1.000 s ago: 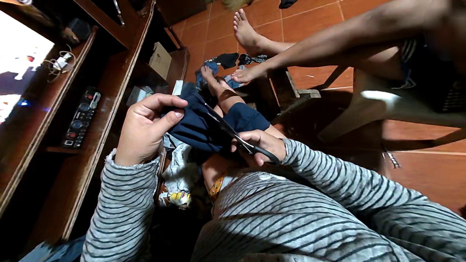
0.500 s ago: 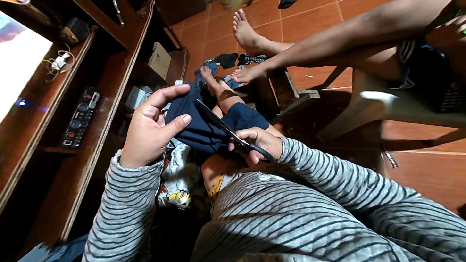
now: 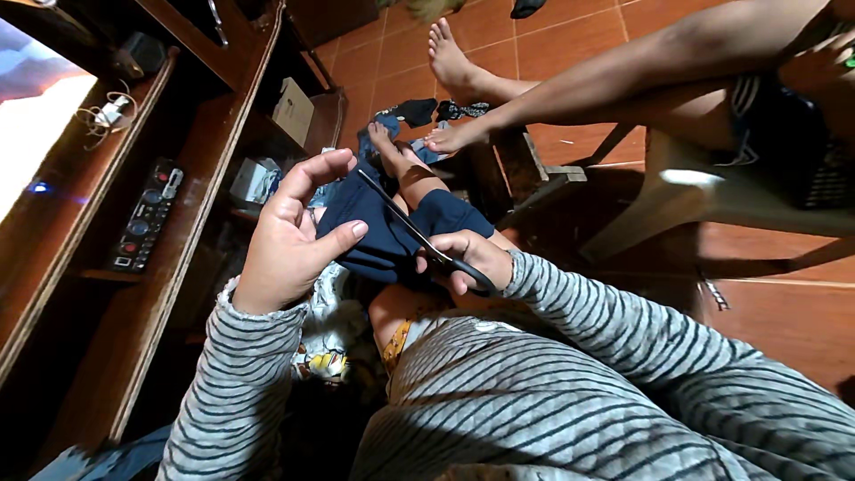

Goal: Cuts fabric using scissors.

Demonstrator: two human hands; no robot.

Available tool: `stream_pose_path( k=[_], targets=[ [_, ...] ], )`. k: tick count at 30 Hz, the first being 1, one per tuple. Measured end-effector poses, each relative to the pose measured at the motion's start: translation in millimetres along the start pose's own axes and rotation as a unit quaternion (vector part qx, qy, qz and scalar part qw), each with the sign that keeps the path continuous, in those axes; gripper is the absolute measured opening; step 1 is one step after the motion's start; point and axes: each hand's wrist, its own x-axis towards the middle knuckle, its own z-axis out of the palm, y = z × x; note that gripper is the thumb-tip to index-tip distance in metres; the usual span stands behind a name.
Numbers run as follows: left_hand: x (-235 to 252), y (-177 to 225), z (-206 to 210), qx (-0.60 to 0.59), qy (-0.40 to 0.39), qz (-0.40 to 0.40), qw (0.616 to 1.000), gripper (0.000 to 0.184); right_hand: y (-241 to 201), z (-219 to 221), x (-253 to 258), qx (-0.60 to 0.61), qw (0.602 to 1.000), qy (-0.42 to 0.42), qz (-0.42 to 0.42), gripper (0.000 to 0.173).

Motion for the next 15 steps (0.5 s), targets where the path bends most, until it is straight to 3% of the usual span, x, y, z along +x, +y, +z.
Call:
stream_pose_path(
  k=[5, 11, 15],
  targets=[
    [4, -9, -2, 0.007, -0.018, -0.008, 1.0, 0.068, 1, 1, -2, 0.009, 1.0, -0.016, -0.005, 0.052],
    [5, -12, 4, -0.055, -0.033, -0.02, 0.998, 0.027, 4, 2, -3, 0.053, 0.996, -0.065, -0.016, 0.052],
    [1, -16, 10, -0.062, -0.045, -0.042, 0.996, 0.017, 4, 3, 2, 0.083, 0.991, -0.101, -0.031, 0.063]
  ],
)
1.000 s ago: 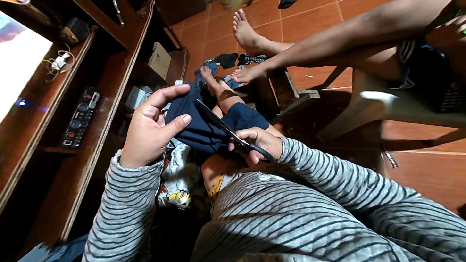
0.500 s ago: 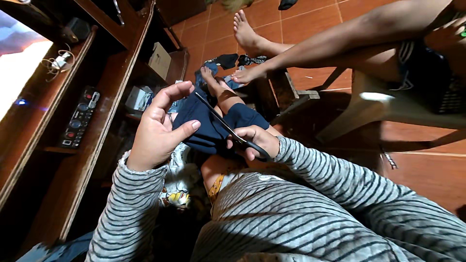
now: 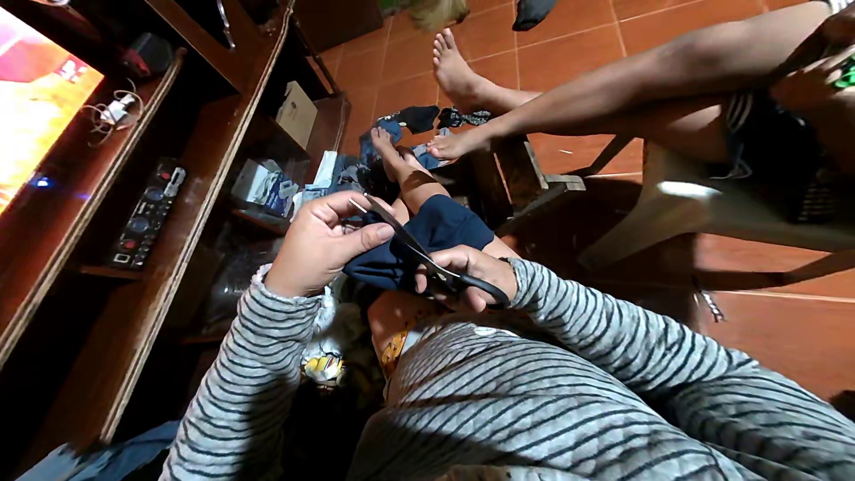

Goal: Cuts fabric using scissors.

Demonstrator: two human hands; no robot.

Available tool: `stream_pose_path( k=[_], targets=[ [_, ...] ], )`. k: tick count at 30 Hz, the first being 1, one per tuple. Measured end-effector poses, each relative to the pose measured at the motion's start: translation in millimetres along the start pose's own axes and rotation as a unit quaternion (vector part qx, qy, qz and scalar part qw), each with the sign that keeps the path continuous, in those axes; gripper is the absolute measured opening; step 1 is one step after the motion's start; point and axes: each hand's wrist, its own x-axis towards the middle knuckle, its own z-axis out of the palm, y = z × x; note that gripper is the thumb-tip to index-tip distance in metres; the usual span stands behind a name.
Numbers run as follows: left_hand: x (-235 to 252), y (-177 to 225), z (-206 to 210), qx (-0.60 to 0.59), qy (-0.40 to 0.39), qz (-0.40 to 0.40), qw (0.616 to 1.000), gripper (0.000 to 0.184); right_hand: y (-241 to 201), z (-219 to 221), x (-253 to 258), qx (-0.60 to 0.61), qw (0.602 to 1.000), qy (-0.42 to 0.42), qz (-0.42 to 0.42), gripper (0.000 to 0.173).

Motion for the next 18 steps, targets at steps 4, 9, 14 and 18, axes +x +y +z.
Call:
stream_pose_path(
  k=[4, 9, 14, 18],
  targets=[
    [-2, -6, 4, -0.01, -0.026, -0.018, 0.999, 0.015, 3, -1, 2, 0.026, 1.0, -0.017, 0.005, 0.066],
    [-4, -6, 5, -0.024, -0.039, -0.036, 0.998, 0.025, 4, 0, -3, 0.027, 0.999, -0.011, 0.024, 0.056],
    [-5, -17, 7, -0.019, -0.073, -0.049, 0.996, 0.015, 6, 3, 0, 0.043, 0.998, -0.046, 0.026, 0.071],
    [-6, -30, 7, 0.031, -0.068, -0.081, 0.994, 0.016, 9, 3, -3, 0.076, 0.995, -0.03, 0.049, 0.061]
  ],
)
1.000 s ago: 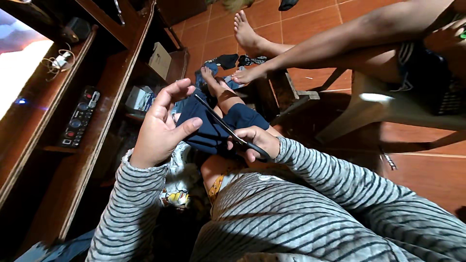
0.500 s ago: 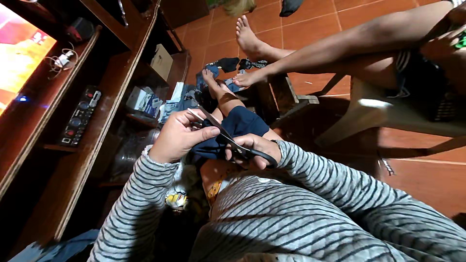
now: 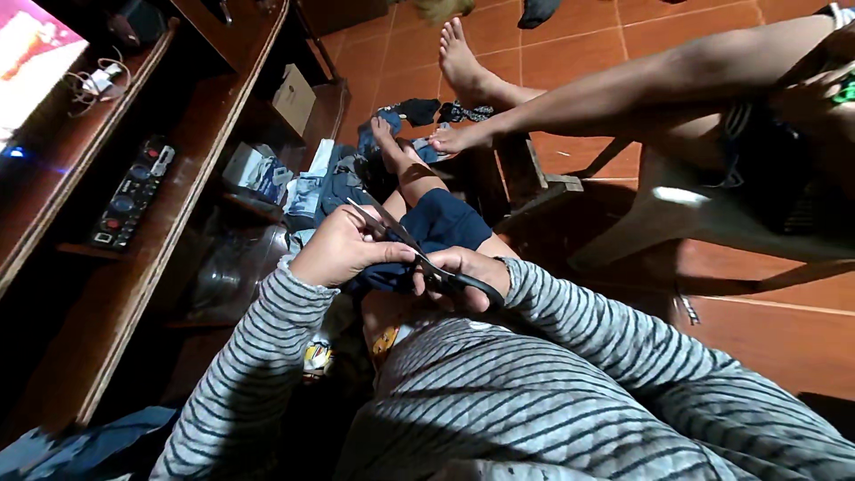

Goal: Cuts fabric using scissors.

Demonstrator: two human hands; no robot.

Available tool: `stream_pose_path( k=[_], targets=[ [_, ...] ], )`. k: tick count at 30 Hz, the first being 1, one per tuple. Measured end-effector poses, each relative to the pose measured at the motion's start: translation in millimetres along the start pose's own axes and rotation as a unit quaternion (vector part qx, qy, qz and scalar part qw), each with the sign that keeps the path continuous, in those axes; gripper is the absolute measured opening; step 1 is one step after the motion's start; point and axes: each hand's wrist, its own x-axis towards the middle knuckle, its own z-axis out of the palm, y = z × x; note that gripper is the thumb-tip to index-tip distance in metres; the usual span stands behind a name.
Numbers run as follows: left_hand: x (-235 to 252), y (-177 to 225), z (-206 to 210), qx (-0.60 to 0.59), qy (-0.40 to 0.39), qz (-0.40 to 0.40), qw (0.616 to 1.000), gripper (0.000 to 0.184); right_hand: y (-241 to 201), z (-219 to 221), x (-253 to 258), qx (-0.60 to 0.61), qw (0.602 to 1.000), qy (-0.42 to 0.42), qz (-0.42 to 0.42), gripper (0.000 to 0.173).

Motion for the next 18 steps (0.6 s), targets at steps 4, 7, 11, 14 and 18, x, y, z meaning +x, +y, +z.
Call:
stream_pose_path(
  k=[4, 7, 11, 14, 18],
  targets=[
    [2, -10, 4, 0.01, 0.014, -0.025, 1.0, 0.017, 3, -1, -6, -0.004, 1.0, 0.018, 0.022, 0.054],
    [3, -19, 13, -0.035, -0.003, -0.025, 0.999, 0.021, 6, -1, -10, 0.0, 0.999, 0.041, 0.027, 0.052],
    [7, -33, 30, -0.035, -0.026, -0.059, 0.997, 0.021, 0, -3, -11, -0.06, 0.997, 0.039, 0.022, 0.072],
    [8, -43, 31, -0.067, 0.037, -0.046, 0.996, 0.022, 5, -10, -21, -0.127, 0.985, 0.119, -0.005, 0.076],
    [-8, -23, 30, -0.255, 0.098, -0.015, 0.962, 0.012, 10, -32, -39, -0.091, 0.973, 0.21, -0.035, 0.067]
  ],
)
